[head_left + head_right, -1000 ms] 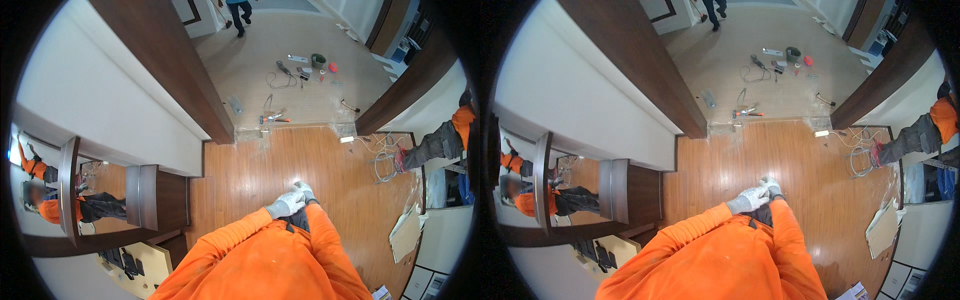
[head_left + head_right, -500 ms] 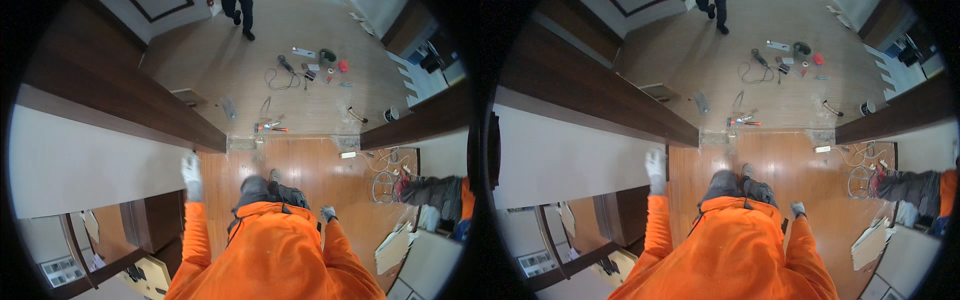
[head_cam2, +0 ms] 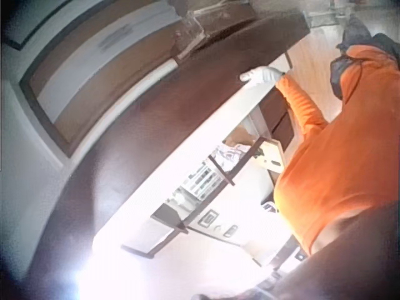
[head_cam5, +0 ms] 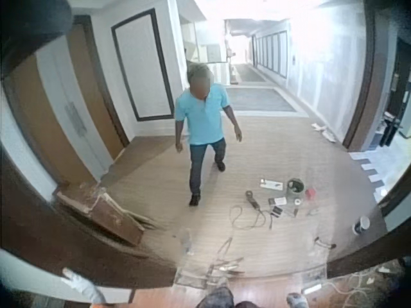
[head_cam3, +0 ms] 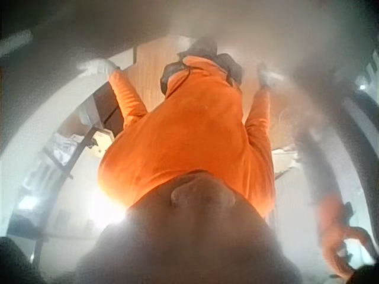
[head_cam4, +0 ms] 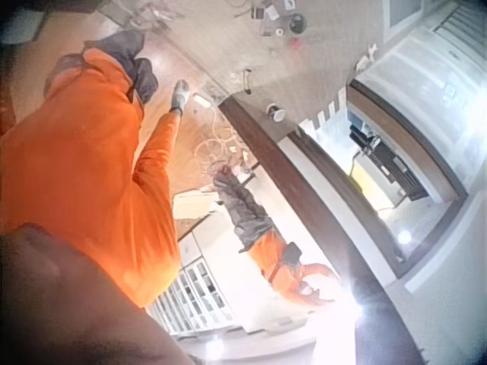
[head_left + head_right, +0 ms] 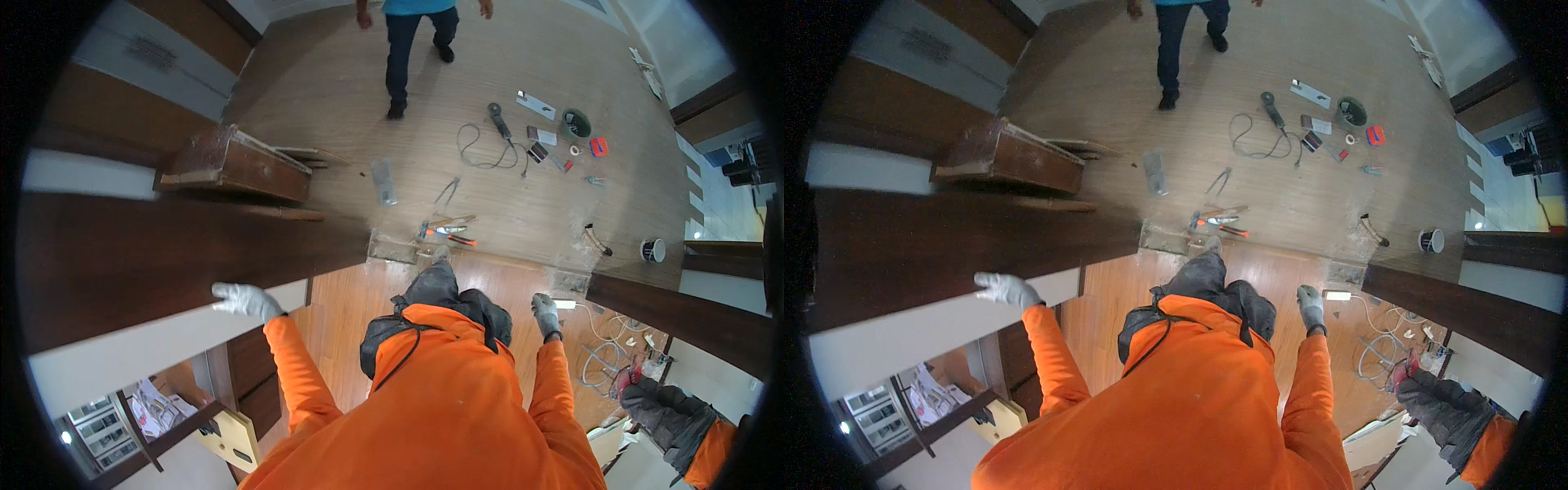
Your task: The person installs a wooden door frame in a room under renovation. They position the frame against the wall, use a hammer to secure it, and then use a chisel to trim and fit the wood precisely. The person also handles a plastic sign and a roll of tape during the process.
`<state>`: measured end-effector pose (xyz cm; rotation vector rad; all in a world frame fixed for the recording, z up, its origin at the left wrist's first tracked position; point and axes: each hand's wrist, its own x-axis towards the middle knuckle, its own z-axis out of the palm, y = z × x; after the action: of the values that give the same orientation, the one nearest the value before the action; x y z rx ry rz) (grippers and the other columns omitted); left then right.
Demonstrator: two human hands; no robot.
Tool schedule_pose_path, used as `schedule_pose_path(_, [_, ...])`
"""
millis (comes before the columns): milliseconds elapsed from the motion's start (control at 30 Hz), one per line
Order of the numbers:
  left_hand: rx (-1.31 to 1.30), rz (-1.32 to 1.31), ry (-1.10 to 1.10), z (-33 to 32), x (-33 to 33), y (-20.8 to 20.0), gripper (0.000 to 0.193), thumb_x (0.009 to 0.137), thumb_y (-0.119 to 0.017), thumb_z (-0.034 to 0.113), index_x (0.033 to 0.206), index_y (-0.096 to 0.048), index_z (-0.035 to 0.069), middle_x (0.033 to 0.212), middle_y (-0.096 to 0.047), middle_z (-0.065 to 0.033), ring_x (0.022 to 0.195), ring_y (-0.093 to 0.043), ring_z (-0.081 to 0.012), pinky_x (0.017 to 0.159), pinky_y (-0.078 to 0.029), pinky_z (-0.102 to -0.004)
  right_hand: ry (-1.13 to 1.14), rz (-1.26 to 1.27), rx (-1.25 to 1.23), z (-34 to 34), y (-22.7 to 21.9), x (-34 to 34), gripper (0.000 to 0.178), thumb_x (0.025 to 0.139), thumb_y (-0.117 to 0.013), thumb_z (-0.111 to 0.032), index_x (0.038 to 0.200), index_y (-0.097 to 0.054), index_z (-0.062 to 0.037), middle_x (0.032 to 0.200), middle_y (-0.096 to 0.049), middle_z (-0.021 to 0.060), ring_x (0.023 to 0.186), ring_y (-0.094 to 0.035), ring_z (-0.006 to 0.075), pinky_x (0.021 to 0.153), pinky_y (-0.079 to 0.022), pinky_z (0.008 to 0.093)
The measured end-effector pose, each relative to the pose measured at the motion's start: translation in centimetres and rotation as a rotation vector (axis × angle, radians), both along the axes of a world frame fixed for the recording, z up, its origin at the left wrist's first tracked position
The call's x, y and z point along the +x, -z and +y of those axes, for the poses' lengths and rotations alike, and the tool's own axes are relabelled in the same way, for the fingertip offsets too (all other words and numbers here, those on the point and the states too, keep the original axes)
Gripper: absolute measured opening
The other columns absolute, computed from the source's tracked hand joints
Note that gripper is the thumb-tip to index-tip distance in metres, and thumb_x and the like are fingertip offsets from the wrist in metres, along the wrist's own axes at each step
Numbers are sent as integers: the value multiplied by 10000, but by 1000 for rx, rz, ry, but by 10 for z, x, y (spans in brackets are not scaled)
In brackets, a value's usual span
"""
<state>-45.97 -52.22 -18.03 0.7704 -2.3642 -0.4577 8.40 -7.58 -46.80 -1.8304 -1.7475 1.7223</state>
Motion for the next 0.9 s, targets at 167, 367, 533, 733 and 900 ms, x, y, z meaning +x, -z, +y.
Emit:
schedule_pose_path(167, [68, 484, -97, -53, -30, 55, 718, 1046, -496, 421, 1433, -386, -174, 1418, -462, -415, 1261, -509, -501, 1084, -408, -486, -55, -63, -42, 54, -10, -8, 303, 964, -640, -287, 1147, -672, -48, 833, -653, 30, 669, -586, 118, 578, -462, 272])
schedule_pose_path(367, [373, 319, -142, -76, -18, 61, 748, 1049, -493, 486, 1464, -377, -125, 1445, -478, -357, 1284, -531, -441, 1094, -420, -462, 72, 38, -313, 130, -16, 23, 195, 968, -644, -277, 1044, -644, -97, 771, -598, 9, 602, -541, 118, 516, -430, 277])
schedule_pose_path(533, [400, 362, 16, 13, 22, 49, 670, 1056, -489, 484, 1416, -475, -81, 1424, -526, -300, 1258, -557, -401, 1076, -441, -437, 36, -208, -314, 246, 14, 21, 210, 955, -653, -278, 1054, -633, -94, 766, -598, 18, 599, -548, 128, 512, -440, 297])
schedule_pose_path(733, [771, 65, 348, 145, 160, 167, 388, 1080, -528, 338, 1244, -611, -3, 1110, -650, -72, 947, -601, -168, 854, -515, -346, -186, -50, -214, 382, 24, -13, 312, 951, -634, -304, 1096, -667, -29, 837, -655, 52, 676, -609, 160, 577, -479, 310])
schedule_pose_path(900, [331, -867, 799, 292, 271, 249, 397, 1000, -598, 332, 1216, -683, 10, 1202, -694, -219, 1153, -651, -351, 1017, -482, -401, -364, -130, -115, 521, 20, -29, 324, 976, -624, -293, 1157, -666, -27, 844, -649, 31, 668, -587, 129, 577, -463, 286])
